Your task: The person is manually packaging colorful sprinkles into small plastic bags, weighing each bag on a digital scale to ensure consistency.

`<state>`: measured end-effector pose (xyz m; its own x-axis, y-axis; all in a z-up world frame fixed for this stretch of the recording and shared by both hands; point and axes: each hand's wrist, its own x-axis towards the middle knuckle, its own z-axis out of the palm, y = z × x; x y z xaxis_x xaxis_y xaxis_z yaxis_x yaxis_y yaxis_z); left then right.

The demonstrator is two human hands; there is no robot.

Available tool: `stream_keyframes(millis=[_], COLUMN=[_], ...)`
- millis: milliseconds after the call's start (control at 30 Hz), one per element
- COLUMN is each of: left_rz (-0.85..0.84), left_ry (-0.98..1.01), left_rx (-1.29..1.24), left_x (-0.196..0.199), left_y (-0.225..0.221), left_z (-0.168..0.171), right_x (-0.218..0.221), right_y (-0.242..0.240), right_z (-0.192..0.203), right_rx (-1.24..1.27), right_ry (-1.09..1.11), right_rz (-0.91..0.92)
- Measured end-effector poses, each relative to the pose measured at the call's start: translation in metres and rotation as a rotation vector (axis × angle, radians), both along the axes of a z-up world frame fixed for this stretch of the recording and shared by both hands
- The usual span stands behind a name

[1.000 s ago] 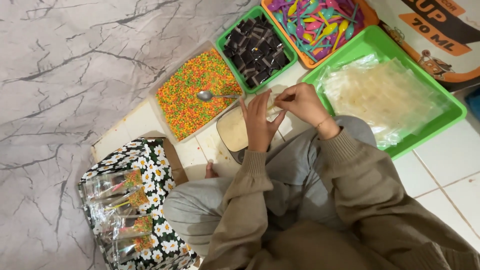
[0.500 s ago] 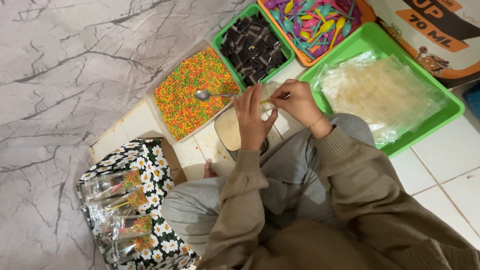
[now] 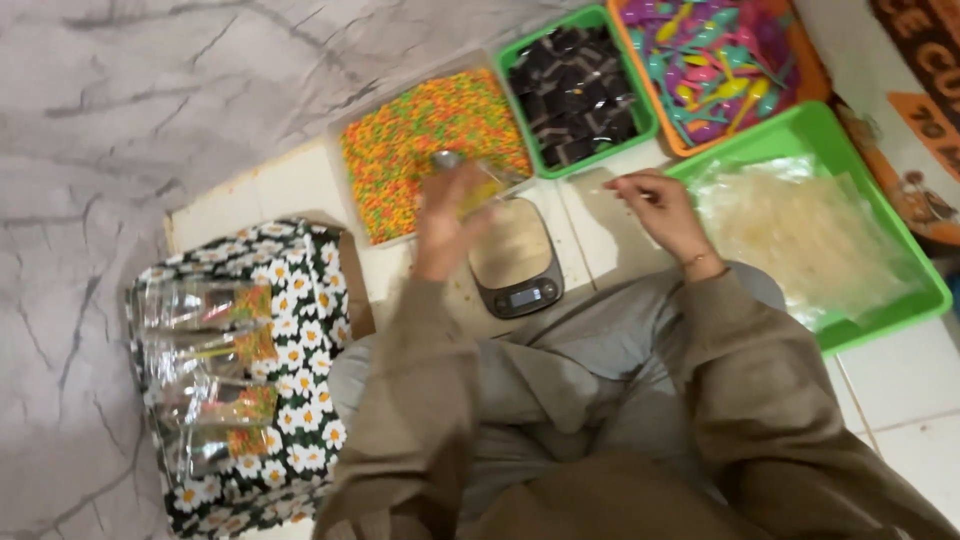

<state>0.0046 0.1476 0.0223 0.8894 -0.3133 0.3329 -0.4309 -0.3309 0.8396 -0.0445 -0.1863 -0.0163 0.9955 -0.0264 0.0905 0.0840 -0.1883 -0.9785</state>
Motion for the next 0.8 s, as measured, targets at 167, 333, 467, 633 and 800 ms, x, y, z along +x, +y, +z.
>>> stream_keyframes(millis=[167,333,467,633,800], left_rz=[0.313,0.428,0.581,0.543,0.561], left_ry=[-0.355,-0.138,-0.206,0.072,0.179], left_rx=[-0.002,-0.309,-0.187,0.075,0.020], left_x=[0.067,0.100,0.110,0.099,0.109], left_y=[0.084,0.122,0.109,0.109,0.113], left_z=[-0.027,-0.064,-0.056,-0.012,-0.017], right_x=[0.017,0.075,0.127,0.165,0.177], right_y=[0.015,0.064,0.117,0.159,0.163], right_z=[-0.028,-0.033,-0.052,-0.103,-0.121], right_rx=[-0.211,-0.511,-0.949,-1.456,-1.608], right_ry=[0.007,-0.129,-0.217,-0.079,-0.002], right_rz=[-0.050,0.066,0.215,0.235,0.211])
